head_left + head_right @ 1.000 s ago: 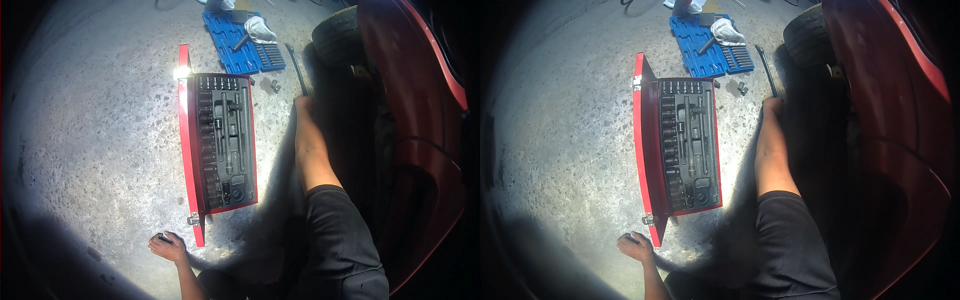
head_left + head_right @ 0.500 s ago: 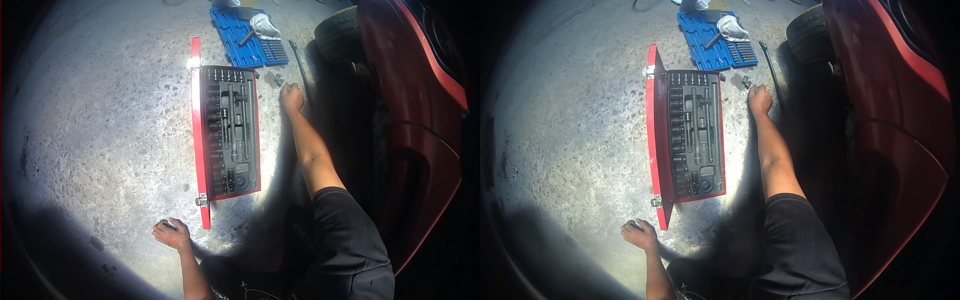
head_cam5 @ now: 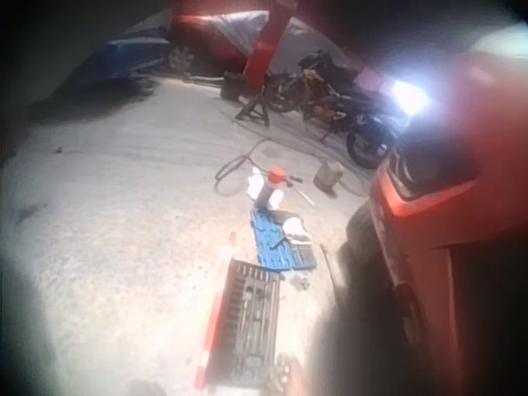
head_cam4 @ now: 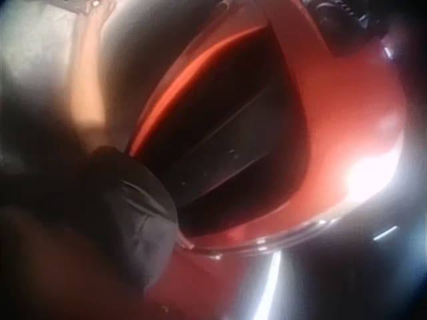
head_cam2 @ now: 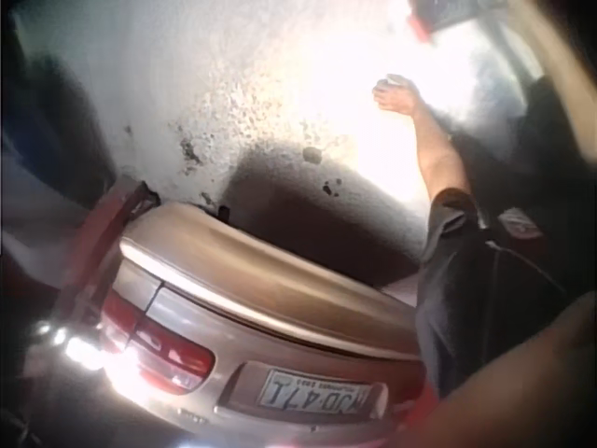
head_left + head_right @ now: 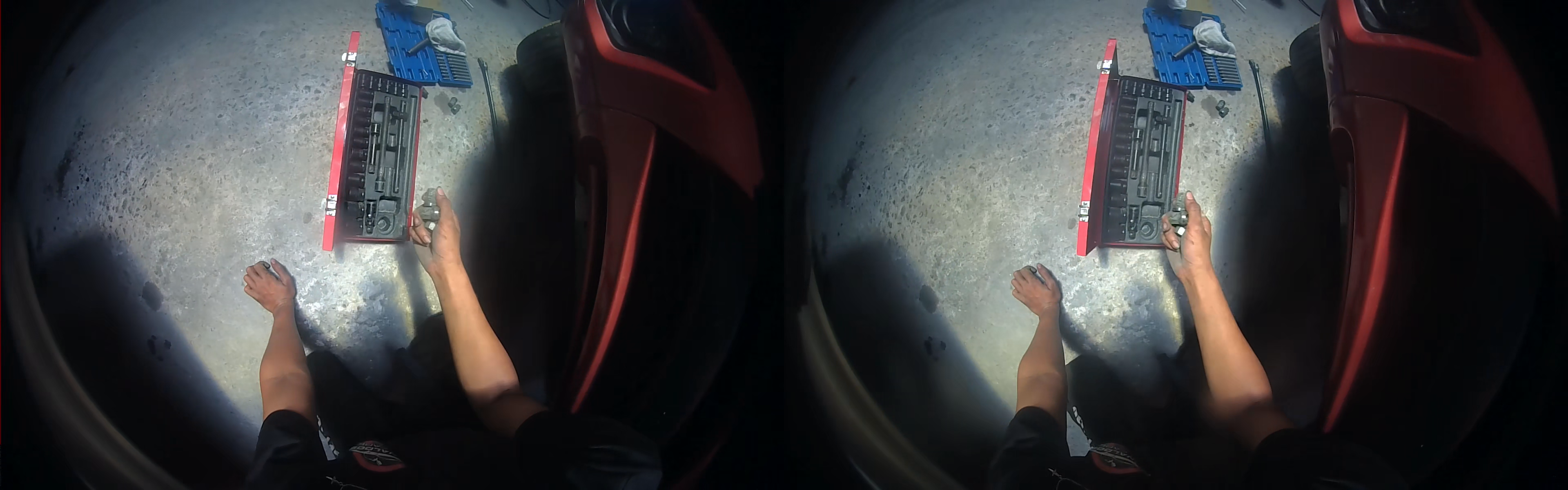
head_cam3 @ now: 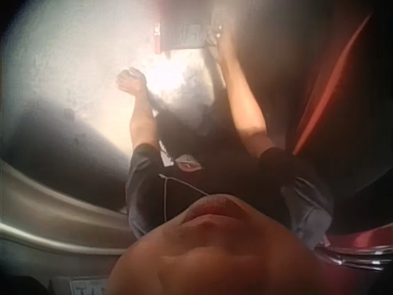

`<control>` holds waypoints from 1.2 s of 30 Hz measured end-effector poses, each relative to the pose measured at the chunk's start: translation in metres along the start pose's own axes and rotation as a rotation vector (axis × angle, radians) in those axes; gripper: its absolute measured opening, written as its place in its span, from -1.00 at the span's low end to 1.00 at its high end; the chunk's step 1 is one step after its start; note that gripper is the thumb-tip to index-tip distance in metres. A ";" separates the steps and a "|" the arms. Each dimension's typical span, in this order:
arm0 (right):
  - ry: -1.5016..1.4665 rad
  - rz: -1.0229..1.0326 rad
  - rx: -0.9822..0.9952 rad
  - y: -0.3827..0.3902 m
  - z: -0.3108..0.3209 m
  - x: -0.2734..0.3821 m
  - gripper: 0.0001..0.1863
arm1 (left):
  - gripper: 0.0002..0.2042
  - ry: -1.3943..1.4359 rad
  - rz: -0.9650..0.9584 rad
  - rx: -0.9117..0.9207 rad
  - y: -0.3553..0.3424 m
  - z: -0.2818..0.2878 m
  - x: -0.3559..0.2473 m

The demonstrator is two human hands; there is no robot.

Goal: The person cleans a set of lug nuts with a cloth, applies grease to them by hand, and then mounts a tire onto a car's wheel hub. They proceed to hand-thread each lug nut onto the wheel studs and then tighten them using a socket wrench.

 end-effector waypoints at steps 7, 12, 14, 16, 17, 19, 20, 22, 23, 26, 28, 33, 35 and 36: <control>0.103 -0.078 0.189 -0.016 -0.060 -0.073 -0.65 | -0.74 -0.100 -0.134 -0.173 0.001 0.007 -0.007; -0.087 -0.078 0.531 0.004 -0.050 -0.055 -0.64 | -0.67 -0.118 -0.103 -0.121 -0.004 -0.003 -0.007; -0.138 -0.121 0.523 0.023 -0.049 -0.037 -0.65 | -0.67 -0.116 -0.103 -0.120 0.000 -0.010 -0.006; -0.131 -0.119 0.492 0.032 -0.041 -0.033 -0.66 | -0.65 -0.128 -0.099 -0.125 0.000 -0.012 -0.007; -0.128 -0.122 0.475 0.037 -0.034 -0.032 -0.66 | -0.64 -0.145 -0.095 -0.117 0.000 -0.014 -0.001; -0.203 -0.250 0.460 0.046 -0.022 -0.045 -0.75 | -0.61 -0.129 -0.100 -0.109 0.007 -0.019 0.002; -0.021 -0.191 0.395 0.055 -0.015 -0.043 -0.68 | -0.61 -0.114 -0.100 -0.125 0.007 -0.019 0.011; 0.300 -0.144 0.298 0.068 -0.001 -0.034 -0.61 | -0.61 -0.046 -0.103 -0.140 0.003 -0.010 0.006; 0.326 -0.160 0.181 0.073 0.006 -0.035 -0.64 | -0.63 -0.024 -0.102 -0.107 0.002 -0.006 0.004; 0.329 -0.241 0.031 0.083 0.022 -0.035 -0.72 | -0.67 0.009 -0.122 -0.022 -0.005 -0.004 0.000; 0.537 -0.247 -0.048 0.102 0.008 -0.022 -0.70 | -0.69 0.015 -0.293 0.040 -0.009 0.006 0.004; 0.854 -0.303 0.062 0.130 -0.090 -0.032 -0.70 | -0.69 1.053 0.178 0.710 -0.023 0.055 -0.038; 0.765 -0.270 -0.011 0.130 -0.125 -0.050 -0.70 | -0.72 1.508 0.343 0.975 -0.035 0.127 -0.092; 0.860 -0.179 -0.004 0.130 -0.152 -0.048 -0.68 | -0.76 1.488 0.380 1.106 -0.047 0.164 -0.111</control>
Point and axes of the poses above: each hand's wrist, its own y-axis away from the middle knuckle, its own z-axis out of the back of the hand, x = y × z, the point moved 8 cm from there along -y, towards the middle knuckle
